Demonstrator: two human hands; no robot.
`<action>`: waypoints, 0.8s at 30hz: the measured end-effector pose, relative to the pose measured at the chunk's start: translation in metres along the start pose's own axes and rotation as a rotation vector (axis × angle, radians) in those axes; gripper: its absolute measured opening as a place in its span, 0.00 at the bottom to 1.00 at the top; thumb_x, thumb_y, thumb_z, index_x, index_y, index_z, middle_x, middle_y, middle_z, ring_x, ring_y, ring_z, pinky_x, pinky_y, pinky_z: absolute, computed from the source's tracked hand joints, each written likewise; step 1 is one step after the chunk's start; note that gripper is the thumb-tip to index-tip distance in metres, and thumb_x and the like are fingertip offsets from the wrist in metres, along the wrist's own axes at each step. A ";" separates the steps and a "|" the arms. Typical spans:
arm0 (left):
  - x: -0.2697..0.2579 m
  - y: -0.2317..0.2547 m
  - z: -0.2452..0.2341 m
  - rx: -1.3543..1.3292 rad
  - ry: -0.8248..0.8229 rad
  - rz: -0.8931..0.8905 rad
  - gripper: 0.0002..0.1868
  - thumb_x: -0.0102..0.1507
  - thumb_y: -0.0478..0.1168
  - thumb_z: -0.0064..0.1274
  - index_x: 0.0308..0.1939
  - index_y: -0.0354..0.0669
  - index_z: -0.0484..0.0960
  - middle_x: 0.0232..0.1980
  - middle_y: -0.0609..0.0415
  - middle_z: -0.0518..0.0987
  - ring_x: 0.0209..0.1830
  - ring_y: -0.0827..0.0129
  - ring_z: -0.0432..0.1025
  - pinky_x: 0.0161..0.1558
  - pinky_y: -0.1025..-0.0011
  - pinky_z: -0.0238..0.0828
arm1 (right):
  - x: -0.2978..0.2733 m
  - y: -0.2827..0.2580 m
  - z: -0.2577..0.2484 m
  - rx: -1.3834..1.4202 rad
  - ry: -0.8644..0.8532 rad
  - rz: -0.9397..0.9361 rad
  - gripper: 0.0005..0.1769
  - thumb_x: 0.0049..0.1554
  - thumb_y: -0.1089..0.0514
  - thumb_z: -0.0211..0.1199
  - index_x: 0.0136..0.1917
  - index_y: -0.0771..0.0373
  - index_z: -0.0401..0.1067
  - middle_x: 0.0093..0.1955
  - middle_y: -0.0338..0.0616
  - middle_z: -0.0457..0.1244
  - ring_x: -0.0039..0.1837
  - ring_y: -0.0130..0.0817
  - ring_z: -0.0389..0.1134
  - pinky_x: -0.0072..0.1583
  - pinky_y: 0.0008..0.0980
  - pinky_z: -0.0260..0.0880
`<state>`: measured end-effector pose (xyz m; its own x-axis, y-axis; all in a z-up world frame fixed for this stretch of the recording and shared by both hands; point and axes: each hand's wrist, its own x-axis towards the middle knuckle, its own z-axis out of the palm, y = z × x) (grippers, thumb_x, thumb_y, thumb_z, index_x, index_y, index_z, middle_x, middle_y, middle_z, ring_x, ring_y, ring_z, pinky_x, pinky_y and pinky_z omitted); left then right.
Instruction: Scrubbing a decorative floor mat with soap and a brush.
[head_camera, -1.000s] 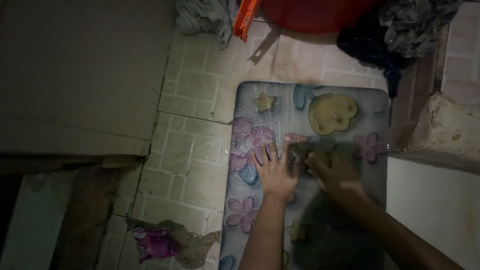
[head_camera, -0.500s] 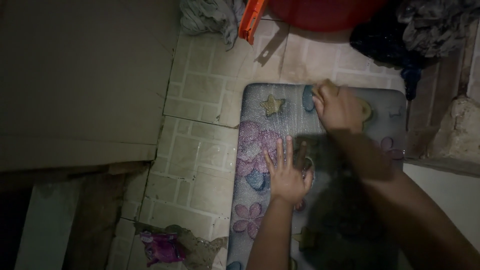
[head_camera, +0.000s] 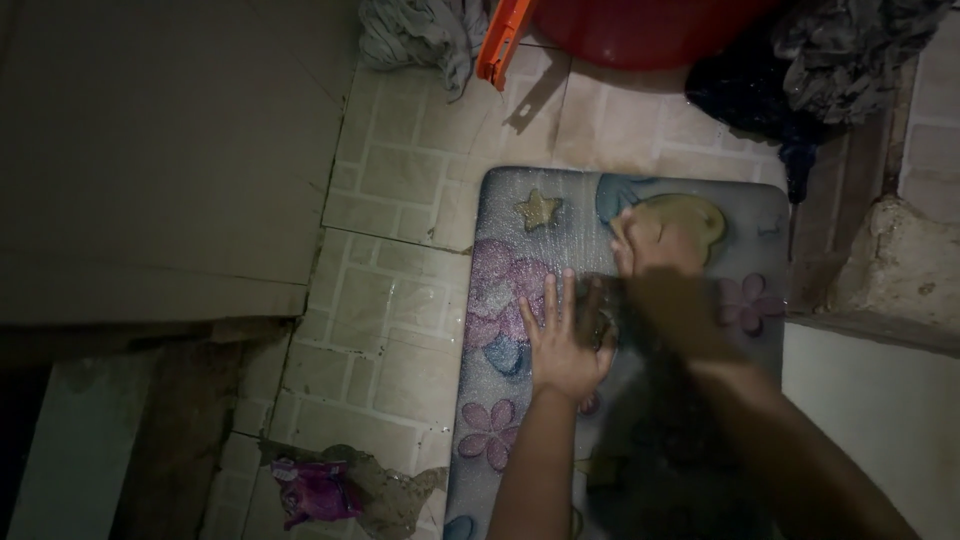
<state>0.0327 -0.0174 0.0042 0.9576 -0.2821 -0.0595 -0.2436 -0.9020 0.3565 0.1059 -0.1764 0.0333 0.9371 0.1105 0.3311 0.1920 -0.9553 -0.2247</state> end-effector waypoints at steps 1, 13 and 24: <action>0.000 -0.001 0.002 -0.001 0.003 0.003 0.40 0.66 0.60 0.41 0.82 0.61 0.50 0.86 0.44 0.37 0.85 0.45 0.33 0.74 0.32 0.22 | -0.013 0.003 0.001 -0.003 0.003 0.000 0.23 0.66 0.51 0.61 0.72 0.60 0.70 0.51 0.64 0.62 0.51 0.59 0.65 0.50 0.52 0.65; 0.000 0.000 0.004 -0.020 -0.050 -0.028 0.42 0.66 0.60 0.39 0.83 0.64 0.44 0.86 0.49 0.36 0.85 0.47 0.31 0.75 0.33 0.19 | -0.060 0.001 -0.006 -0.004 -0.474 0.049 0.30 0.55 0.42 0.60 0.70 0.45 0.71 0.50 0.67 0.62 0.43 0.62 0.67 0.41 0.53 0.69; -0.002 0.002 0.008 0.083 0.032 0.018 0.41 0.67 0.60 0.40 0.82 0.54 0.50 0.86 0.45 0.43 0.86 0.46 0.34 0.74 0.30 0.24 | 0.068 -0.013 0.027 0.065 -0.094 0.029 0.23 0.64 0.46 0.61 0.71 0.49 0.71 0.55 0.63 0.60 0.56 0.62 0.63 0.54 0.54 0.67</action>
<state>0.0288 -0.0209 -0.0029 0.9572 -0.2886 -0.0233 -0.2710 -0.9213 0.2790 0.1745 -0.1493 0.0340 0.9650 0.1115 0.2373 0.1805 -0.9390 -0.2926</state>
